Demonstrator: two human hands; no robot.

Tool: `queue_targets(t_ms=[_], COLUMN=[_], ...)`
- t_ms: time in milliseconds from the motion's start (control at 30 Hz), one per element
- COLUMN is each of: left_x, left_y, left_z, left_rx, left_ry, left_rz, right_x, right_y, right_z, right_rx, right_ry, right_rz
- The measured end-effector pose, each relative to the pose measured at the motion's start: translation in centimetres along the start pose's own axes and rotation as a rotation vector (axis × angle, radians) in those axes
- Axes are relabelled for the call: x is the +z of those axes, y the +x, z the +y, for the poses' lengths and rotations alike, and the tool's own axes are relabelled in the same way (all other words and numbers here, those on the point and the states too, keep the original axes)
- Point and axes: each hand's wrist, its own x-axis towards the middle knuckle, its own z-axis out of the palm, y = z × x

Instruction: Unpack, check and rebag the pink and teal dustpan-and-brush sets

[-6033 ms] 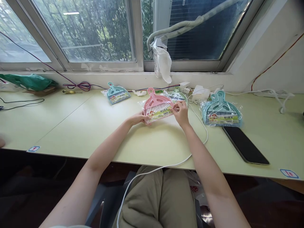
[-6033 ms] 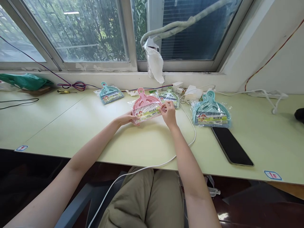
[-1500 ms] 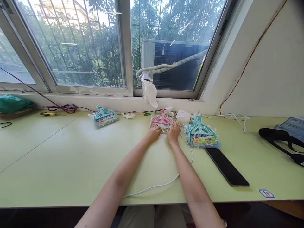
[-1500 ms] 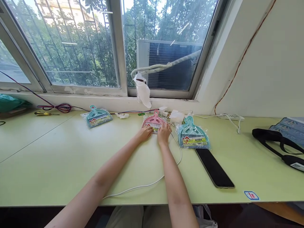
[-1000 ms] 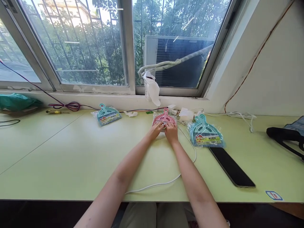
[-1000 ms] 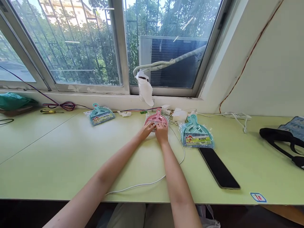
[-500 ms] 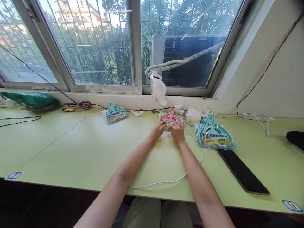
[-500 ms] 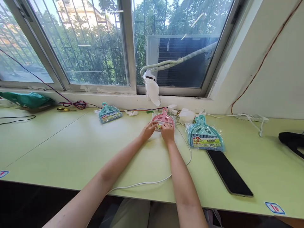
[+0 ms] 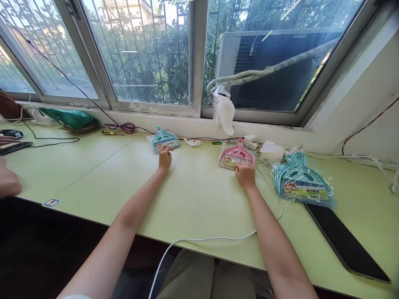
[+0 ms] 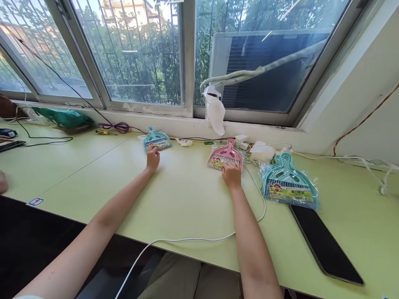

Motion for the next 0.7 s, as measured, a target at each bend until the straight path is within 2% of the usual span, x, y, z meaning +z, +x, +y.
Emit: queue_targets(t_ms=[133, 233, 333, 400, 500, 700], left_x=[-1.3, -1.2, -1.1, -1.0, -1.2, -1.5], left_y=[2.2, 3.4, 4.2, 4.5, 4.6, 4.6], left_z=[-3.9, -5.8, -7.0, -7.5, -7.5, -6.2], left_rx=[-0.203, -0.307, -0.437, -0.514, -0.571, -0.511], left_ry=[0.042, 0.046, 0.039, 0.021, -0.009, -0.092], left_rz=[0.158, 0.212, 0.324, 0.398, 0.437, 0.390], right_x=[0.0, -0.1, -0.3, -0.3, -0.3, 0.2], right_y=[0.0, 0.0, 0.0, 0.0, 0.0, -0.1], right_z=[0.1, 0.1, 0.0, 0.0, 0.1, 0.6], right_rx=[0.007, 0.023, 0.042, 0.054, 0.065, 0.060], right_ry=[0.033, 0.049, 0.059, 0.064, 0.061, 0.060], right_rz=[0.007, 0.003, -0.014, -0.028, -0.040, -0.025])
